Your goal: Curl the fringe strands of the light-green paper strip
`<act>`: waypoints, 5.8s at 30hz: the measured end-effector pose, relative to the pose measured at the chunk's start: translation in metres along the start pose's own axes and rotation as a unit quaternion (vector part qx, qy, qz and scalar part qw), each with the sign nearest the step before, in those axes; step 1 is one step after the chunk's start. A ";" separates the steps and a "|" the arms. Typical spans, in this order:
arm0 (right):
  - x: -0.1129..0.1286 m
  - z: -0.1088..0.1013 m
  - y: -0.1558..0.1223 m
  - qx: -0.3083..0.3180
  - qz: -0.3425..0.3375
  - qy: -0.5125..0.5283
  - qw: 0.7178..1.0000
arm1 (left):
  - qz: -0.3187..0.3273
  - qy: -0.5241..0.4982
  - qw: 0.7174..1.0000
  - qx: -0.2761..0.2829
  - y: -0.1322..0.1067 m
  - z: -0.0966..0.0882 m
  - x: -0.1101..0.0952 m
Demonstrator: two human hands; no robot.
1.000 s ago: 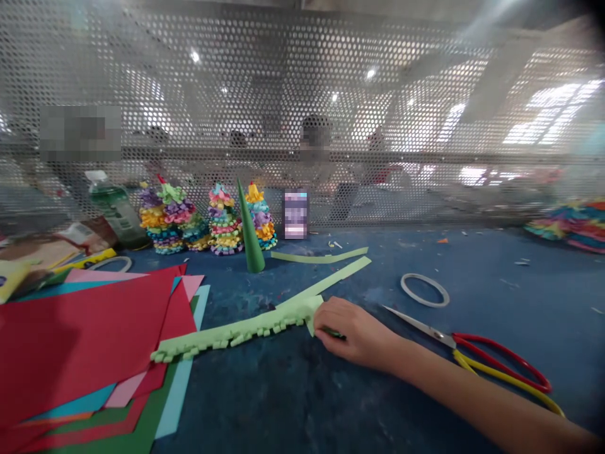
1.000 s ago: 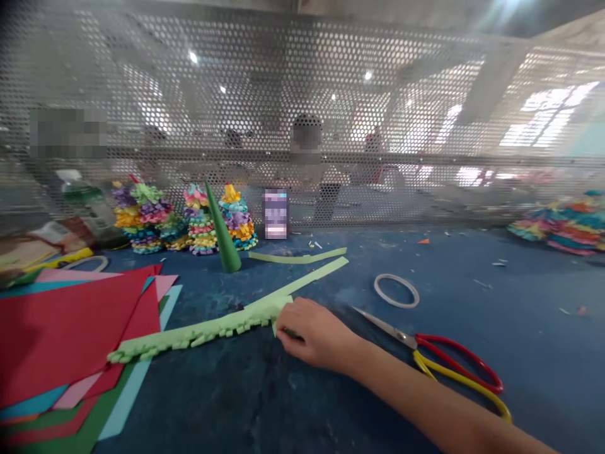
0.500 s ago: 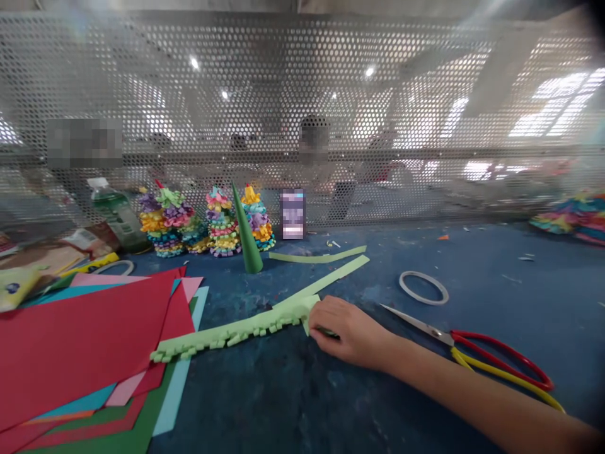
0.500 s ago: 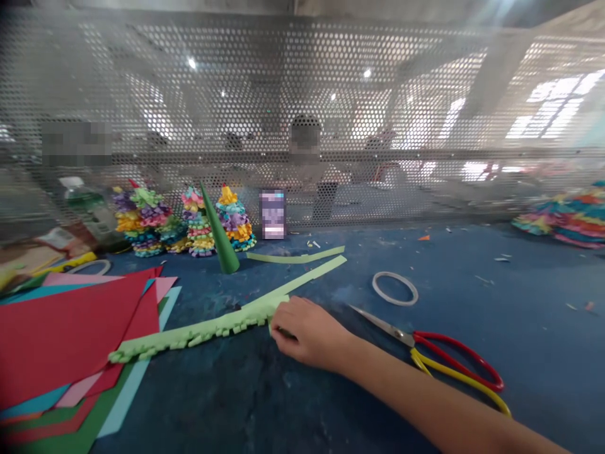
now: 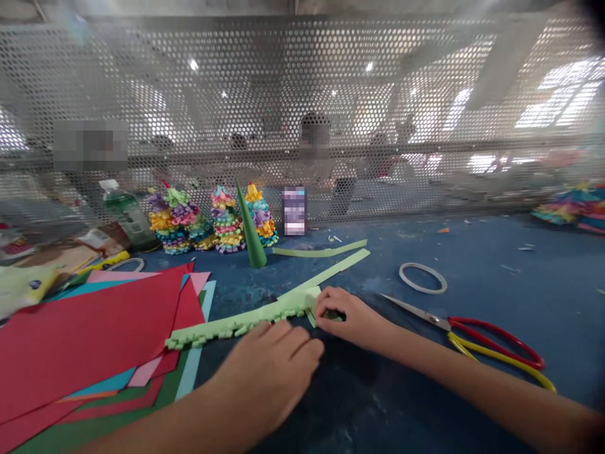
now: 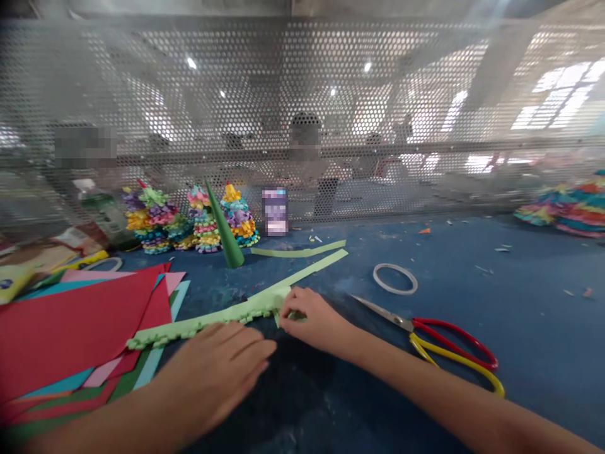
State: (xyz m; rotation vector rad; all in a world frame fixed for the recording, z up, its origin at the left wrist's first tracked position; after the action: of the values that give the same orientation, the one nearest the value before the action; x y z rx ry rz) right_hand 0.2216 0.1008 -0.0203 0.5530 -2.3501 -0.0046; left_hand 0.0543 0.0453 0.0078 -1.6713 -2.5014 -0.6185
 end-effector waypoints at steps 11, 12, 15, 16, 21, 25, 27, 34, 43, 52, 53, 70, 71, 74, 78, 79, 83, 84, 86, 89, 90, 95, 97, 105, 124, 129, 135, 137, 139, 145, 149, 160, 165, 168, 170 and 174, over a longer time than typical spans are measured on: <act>-0.009 -0.002 0.009 0.053 0.018 0.082 0.995 | -0.040 0.031 0.998 -0.028 0.021 0.040 0.020; -0.010 -0.002 0.009 0.061 0.011 0.084 0.994 | -0.035 0.030 0.999 -0.026 0.021 0.041 0.021; -0.012 -0.004 0.009 0.090 -0.017 0.077 0.993 | -0.020 0.010 0.999 -0.023 0.020 0.043 0.021; -0.013 -0.005 0.009 0.095 -0.023 0.070 0.993 | -0.014 0.005 1.000 -0.023 0.020 0.044 0.020; -0.014 -0.003 0.007 0.091 -0.022 0.034 0.995 | -0.003 0.004 0.999 -0.035 0.020 0.047 0.019; -0.014 -0.002 0.006 0.071 -0.027 0.042 0.996 | -0.005 -0.011 0.999 -0.040 0.021 0.047 0.021; -0.012 -0.001 0.005 0.061 -0.032 0.050 0.996 | -0.003 -0.008 0.999 -0.041 0.022 0.046 0.021; -0.008 0.000 0.008 0.058 -0.020 0.061 0.996 | -0.002 0.003 1.000 -0.031 0.020 0.047 0.020; 0.007 -0.006 -0.013 -0.068 -0.054 -0.061 0.994 | -0.072 -0.189 0.979 -0.025 0.022 0.046 0.032; 0.011 -0.005 -0.017 -0.091 -0.068 -0.137 0.984 | -0.143 -0.288 0.947 -0.022 0.023 0.040 0.037; 0.011 -0.005 -0.017 -0.086 -0.064 -0.127 0.986 | -0.139 -0.282 0.949 -0.018 0.023 0.040 0.037; -0.009 -0.008 -0.001 0.038 0.030 0.097 0.994 | -0.029 -0.098 0.994 0.028 0.024 0.043 0.029; -0.008 -0.008 -0.001 0.035 0.026 0.082 0.996 | -0.028 -0.092 0.995 0.027 0.024 0.043 0.029; -0.002 -0.006 -0.006 -0.010 0.010 0.007 1.000 | -0.037 -0.107 0.993 0.018 0.023 0.044 0.030; 0.009 -0.002 -0.015 -0.051 -0.041 -0.101 0.993 | -0.059 -0.129 0.990 0.009 0.022 0.045 0.031; 0.011 -0.001 -0.017 -0.056 -0.049 -0.113 0.991 | -0.063 -0.134 0.989 0.009 0.022 0.045 0.031; 0.008 -0.004 -0.013 -0.065 -0.024 -0.073 0.995 | -0.089 -0.165 0.982 0.002 0.022 0.044 0.032; 0.005 -0.005 -0.011 -0.054 -0.008 -0.047 0.997 | -0.091 -0.167 0.982 0.000 0.023 0.044 0.032; 0.001 -0.006 -0.005 -0.012 0.017 0.009 1.000 | -0.081 -0.154 0.985 0.004 0.023 0.042 0.031; -0.004 -0.007 0.000 0.047 0.024 0.062 0.997 | -0.050 -0.114 0.992 0.030 0.024 0.040 0.026; -0.005 -0.008 0.001 0.055 0.022 0.074 0.996 | -0.045 -0.106 0.993 0.037 0.025 0.040 0.025; -0.009 -0.009 0.002 0.063 -0.002 0.091 0.994 | -0.046 -0.109 0.992 0.043 0.024 0.040 0.025; -0.009 -0.007 0.001 0.063 -0.006 0.068 0.996 | -0.047 -0.119 0.991 0.029 0.023 0.040 0.026; -0.001 -0.006 -0.007 -0.014 -0.015 0.045 0.999 | -0.102 -0.140 0.985 0.010 0.020 0.043 0.031; -0.006 -0.007 -0.001 0.021 -0.025 0.044 0.999 | -0.113 -0.129 0.984 0.053 0.021 0.045 0.032; -0.010 -0.004 0.000 0.019 -0.014 0.014 1.000 | -0.094 -0.103 0.988 0.059 0.020 0.046 0.034; -0.007 -0.006 -0.003 -0.040 -0.008 -0.009 0.999 | -0.119 -0.112 0.984 0.074 0.019 0.045 0.037; -0.006 -0.007 -0.003 -0.038 -0.015 0.006 0.999 | -0.117 -0.112 0.985 0.067 0.019 0.045 0.037; -0.005 -0.007 -0.005 -0.030 -0.020 0.015 0.999 | -0.113 -0.114 0.986 0.055 0.019 0.045 0.037; 0.002 -0.005 -0.011 -0.067 -0.039 -0.048 0.996 | -0.114 -0.140 0.983 0.044 0.020 0.042 0.037; 0.004 -0.005 -0.012 -0.073 -0.051 -0.071 0.993 | -0.118 -0.129 0.984 0.037 0.020 0.042 0.037; 0.001 -0.006 -0.010 -0.064 -0.030 -0.045 0.996 | -0.135 -0.145 0.980 0.028 0.019 0.038 0.032; 0.000 -0.006 -0.007 -0.035 -0.010 -0.022 0.999 | -0.129 -0.134 0.982 0.039 0.018 0.042 0.033; 0.000 -0.006 -0.006 -0.027 -0.012 -0.020 0.999 | -0.108 -0.128 0.985 0.039 0.018 0.042 0.033; 0.000 -0.006 -0.006 -0.034 -0.013 -0.026 0.999 | -0.098 -0.127 0.986 0.036 0.019 0.041 0.033; 0.001 -0.006 -0.009 -0.057 -0.024 -0.052 0.997 | -0.111 -0.117 0.986 0.037 0.019 0.041 0.033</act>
State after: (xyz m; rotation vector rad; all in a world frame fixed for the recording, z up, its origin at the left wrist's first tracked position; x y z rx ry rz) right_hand 0.2284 0.0930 -0.0169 0.5642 -2.4196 -0.1940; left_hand 0.0647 0.0953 -0.0148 -1.5345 -2.8631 -0.3552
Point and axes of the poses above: each hand's wrist, its own y-axis towards the middle knuckle, its own z-axis out of the palm, x = y × z, the point moved 3 cm from there along y, towards the middle knuckle, and after that the axes turned 11 degrees about z, right-handed, at the moved point
